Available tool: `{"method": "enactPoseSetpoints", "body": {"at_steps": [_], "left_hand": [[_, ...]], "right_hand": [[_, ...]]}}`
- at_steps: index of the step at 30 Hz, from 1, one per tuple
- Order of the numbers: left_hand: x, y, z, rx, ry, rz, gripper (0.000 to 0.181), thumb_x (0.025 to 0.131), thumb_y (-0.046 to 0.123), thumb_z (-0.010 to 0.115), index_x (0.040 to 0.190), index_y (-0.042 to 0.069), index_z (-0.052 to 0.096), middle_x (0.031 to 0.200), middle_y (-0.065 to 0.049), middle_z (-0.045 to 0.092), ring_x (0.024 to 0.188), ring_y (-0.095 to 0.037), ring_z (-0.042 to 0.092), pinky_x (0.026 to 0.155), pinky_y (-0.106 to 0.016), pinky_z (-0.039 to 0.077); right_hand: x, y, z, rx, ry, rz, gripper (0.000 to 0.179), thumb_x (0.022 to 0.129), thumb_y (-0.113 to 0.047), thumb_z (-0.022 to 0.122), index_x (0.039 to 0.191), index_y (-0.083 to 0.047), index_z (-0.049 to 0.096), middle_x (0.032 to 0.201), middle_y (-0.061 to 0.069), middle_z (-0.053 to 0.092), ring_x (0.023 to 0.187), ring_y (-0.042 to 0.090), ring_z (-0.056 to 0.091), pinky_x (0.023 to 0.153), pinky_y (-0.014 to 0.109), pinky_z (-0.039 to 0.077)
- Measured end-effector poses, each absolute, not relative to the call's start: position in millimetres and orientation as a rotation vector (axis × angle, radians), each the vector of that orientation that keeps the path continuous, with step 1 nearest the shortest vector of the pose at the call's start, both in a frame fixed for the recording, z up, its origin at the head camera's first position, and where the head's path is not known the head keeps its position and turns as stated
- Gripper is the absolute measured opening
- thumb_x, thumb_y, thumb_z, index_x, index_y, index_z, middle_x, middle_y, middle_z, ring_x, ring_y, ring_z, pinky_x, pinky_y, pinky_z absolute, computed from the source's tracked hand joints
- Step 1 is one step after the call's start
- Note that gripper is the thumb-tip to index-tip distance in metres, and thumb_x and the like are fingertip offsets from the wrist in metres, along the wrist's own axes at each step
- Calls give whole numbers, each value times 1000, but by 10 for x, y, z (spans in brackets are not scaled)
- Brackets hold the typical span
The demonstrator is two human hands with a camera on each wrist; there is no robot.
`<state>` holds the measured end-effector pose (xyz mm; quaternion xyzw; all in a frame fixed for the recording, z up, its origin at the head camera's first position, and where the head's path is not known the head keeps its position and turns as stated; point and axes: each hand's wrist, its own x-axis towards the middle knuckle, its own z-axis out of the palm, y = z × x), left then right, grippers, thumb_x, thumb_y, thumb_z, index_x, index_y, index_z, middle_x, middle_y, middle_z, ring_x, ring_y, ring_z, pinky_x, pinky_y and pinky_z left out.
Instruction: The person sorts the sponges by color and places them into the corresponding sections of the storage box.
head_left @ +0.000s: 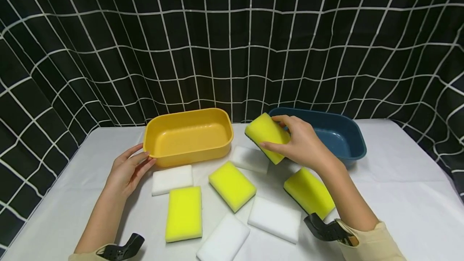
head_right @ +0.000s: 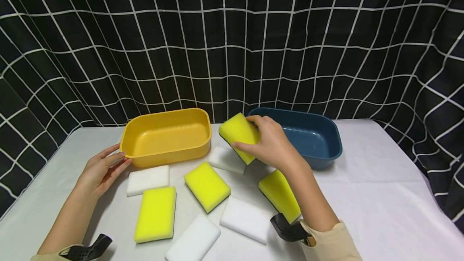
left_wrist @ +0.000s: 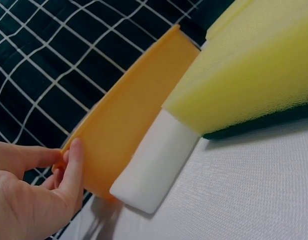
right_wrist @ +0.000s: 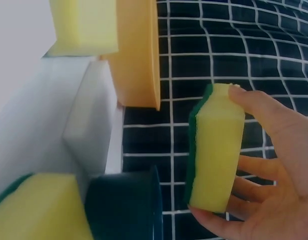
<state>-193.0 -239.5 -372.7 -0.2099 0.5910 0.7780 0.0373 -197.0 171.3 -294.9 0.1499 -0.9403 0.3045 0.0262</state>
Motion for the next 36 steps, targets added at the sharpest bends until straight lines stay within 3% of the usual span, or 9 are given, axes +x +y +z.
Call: {"method": "enactPoseSetpoints", "body": {"at_steps": [36], "left_hand": [[-1930, -2403, -3734, -617, 1801, 2391, 69, 109, 5, 55, 169, 15, 24, 134, -9, 51, 89, -3, 74, 90, -16, 59]], "right_hand": [[-2551, 845, -2932, 541, -2959, 976, 78, 93, -35, 80, 150, 8, 50, 136, 24, 62, 116, 33, 59, 100, 43, 58]]}}
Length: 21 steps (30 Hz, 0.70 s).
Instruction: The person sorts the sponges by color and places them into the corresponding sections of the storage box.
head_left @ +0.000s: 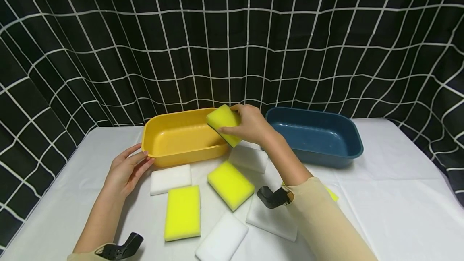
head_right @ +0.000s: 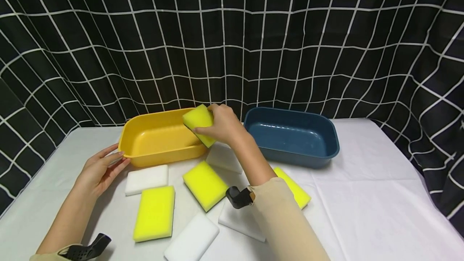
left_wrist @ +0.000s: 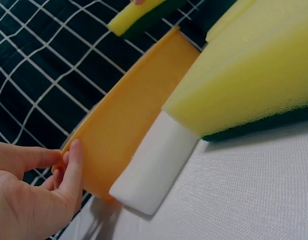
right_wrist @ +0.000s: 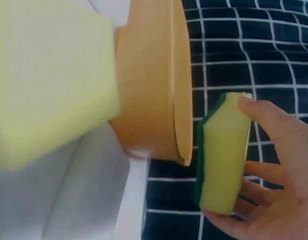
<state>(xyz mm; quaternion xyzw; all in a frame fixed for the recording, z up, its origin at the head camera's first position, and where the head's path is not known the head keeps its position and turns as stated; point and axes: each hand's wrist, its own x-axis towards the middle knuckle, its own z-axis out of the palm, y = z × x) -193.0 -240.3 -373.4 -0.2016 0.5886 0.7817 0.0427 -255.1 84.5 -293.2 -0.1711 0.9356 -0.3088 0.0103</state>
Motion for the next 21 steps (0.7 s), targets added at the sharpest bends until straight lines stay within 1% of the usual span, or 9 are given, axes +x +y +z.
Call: {"method": "enactPoseSetpoints", "body": {"at_steps": [4, 9, 14, 21], "left_hand": [[-1930, -2402, -3740, -614, 1795, 2390, 69, 109, 4, 55, 169, 15, 23, 139, -11, 49, 90, -3, 73, 91, -16, 59], [-1918, -2395, -3733, -595, 1787, 2396, 69, 109, 4, 53, 170, 15, 22, 143, -12, 47, 95, -3, 73, 93, -17, 59], [-1914, -2397, -3722, -570, 1785, 2405, 68, 109, 3, 52, 169, 14, 22, 142, -12, 47, 98, -4, 72, 93, -17, 59], [-1924, -2410, -3729, -574, 1779, 2407, 68, 109, 3, 53, 169, 14, 23, 140, -11, 48, 96, -4, 72, 93, -17, 59]], "right_hand": [[-2585, 737, -2927, -543, 2912, -965, 77, 92, -35, 81, 149, 8, 50, 134, 23, 64, 115, 33, 60, 99, 42, 59], [-2621, 617, -2929, -559, 2912, -957, 75, 92, -35, 82, 147, 7, 53, 133, 21, 64, 114, 32, 60, 98, 40, 59], [-2656, 550, -2945, -535, 2919, -955, 74, 93, -36, 81, 147, 6, 54, 134, 21, 64, 114, 31, 59, 96, 38, 59], [-2701, 501, -2969, -457, 2905, -981, 75, 94, -38, 80, 149, 4, 53, 138, 21, 62, 116, 31, 59, 98, 38, 58]]}}
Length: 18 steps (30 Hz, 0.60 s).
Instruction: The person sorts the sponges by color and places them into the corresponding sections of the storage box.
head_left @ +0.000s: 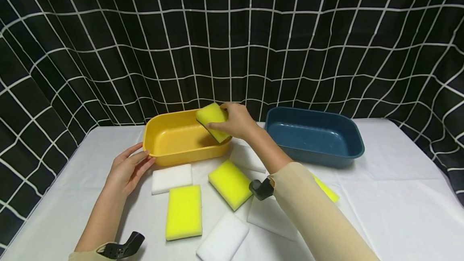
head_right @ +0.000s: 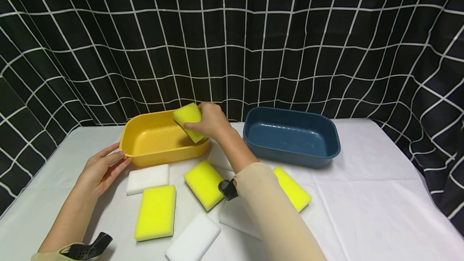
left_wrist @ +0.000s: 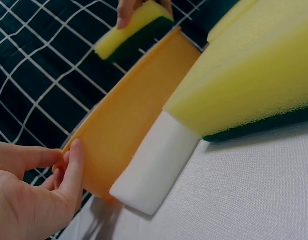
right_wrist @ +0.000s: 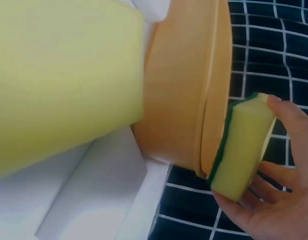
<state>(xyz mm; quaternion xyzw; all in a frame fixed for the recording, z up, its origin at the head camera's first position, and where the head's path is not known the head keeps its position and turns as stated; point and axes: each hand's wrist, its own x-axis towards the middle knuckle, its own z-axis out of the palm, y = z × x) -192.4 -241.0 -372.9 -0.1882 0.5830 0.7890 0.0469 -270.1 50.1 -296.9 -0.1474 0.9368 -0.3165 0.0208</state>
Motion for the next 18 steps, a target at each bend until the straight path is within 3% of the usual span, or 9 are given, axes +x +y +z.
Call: {"method": "enactPoseSetpoints", "body": {"at_steps": [18], "left_hand": [[-1933, -2423, -3741, -592, 1772, 2402, 68, 109, 4, 53, 169, 16, 23, 144, -11, 47, 99, -4, 73, 92, -17, 59]], "right_hand": [[-2762, 334, -3045, -429, 2922, -1080, 77, 94, -40, 79, 152, 3, 51, 139, 21, 62, 117, 32, 59, 99, 39, 57]]}}
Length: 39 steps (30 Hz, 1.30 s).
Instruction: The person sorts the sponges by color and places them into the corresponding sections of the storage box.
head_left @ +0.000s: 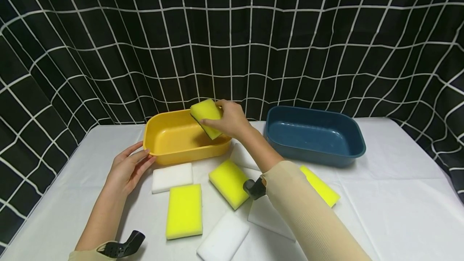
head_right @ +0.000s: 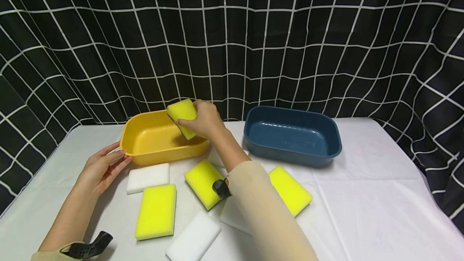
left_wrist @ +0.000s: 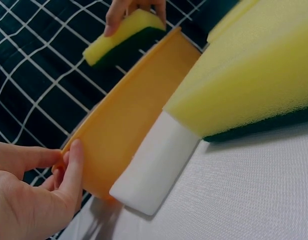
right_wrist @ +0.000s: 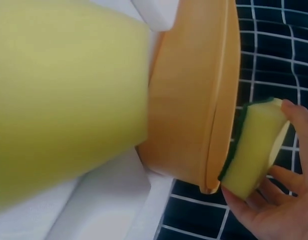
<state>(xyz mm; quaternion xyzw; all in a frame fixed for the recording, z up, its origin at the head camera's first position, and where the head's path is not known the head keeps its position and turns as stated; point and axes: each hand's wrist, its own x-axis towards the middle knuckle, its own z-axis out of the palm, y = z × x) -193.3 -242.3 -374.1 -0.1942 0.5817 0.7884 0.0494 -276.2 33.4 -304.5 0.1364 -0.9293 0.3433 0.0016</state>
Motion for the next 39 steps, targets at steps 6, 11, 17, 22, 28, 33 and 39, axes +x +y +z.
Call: {"method": "enactPoseSetpoints", "body": {"at_steps": [6, 11, 17, 22, 28, 33, 39], "left_hand": [[-1934, -2419, -3747, -593, 1779, 2399, 68, 109, 5, 54, 169, 16, 24, 144, -11, 47, 99, -4, 73, 92, -17, 59], [-1934, -2415, -3745, -601, 1781, 2401, 68, 109, 5, 54, 169, 16, 24, 144, -11, 47, 99, -4, 73, 92, -17, 59], [-1932, -2407, -3735, -619, 1778, 2402, 68, 109, 5, 54, 169, 17, 25, 142, -11, 49, 98, -5, 73, 91, -17, 59], [-1938, -2400, -3739, -623, 1785, 2394, 68, 109, 5, 55, 169, 17, 25, 144, -11, 48, 99, -5, 73, 92, -17, 59], [-1946, -2397, -3747, -629, 1779, 2393, 68, 109, 6, 55, 169, 17, 25, 145, -11, 47, 99, -5, 73, 92, -17, 59], [-1943, -2400, -3745, -623, 1774, 2401, 68, 109, 5, 55, 169, 17, 25, 144, -11, 48, 98, -5, 73, 91, -17, 59], [-1935, -2405, -3732, -615, 1762, 2406, 68, 109, 5, 54, 169, 17, 25, 142, -11, 48, 97, -5, 73, 91, -17, 59]], "right_hand": [[-2755, 351, -3058, 388, -2893, 1180, 82, 96, -41, 78, 157, 1, 44, 151, 24, 53, 136, 36, 53, 114, 44, 51], [-2722, 374, -3068, 381, -2892, 1241, 82, 96, -40, 78, 159, -2, 42, 154, 24, 52, 141, 37, 50, 118, 45, 49], [-2655, 435, -3083, 459, -2841, 1289, 76, 98, -37, 76, 157, -2, 45, 149, 24, 56, 139, 39, 53, 114, 48, 51], [-2570, 501, -3117, 495, -2788, 1386, 71, 97, -33, 77, 154, -1, 49, 148, 23, 57, 136, 39, 56, 111, 48, 55], [-2444, 574, -3141, 520, -2754, 1416, 66, 99, -31, 76, 153, -1, 51, 148, 19, 58, 128, 40, 60, 107, 45, 58], [-2349, 645, -3143, 560, -2728, 1399, 63, 100, -31, 74, 152, -2, 53, 149, 16, 59, 125, 38, 62, 103, 44, 59], [-2206, 763, -3126, 565, -2730, 1384, 62, 101, -32, 73, 152, -3, 53, 143, 19, 62, 124, 40, 64, 101, 47, 60]]}}
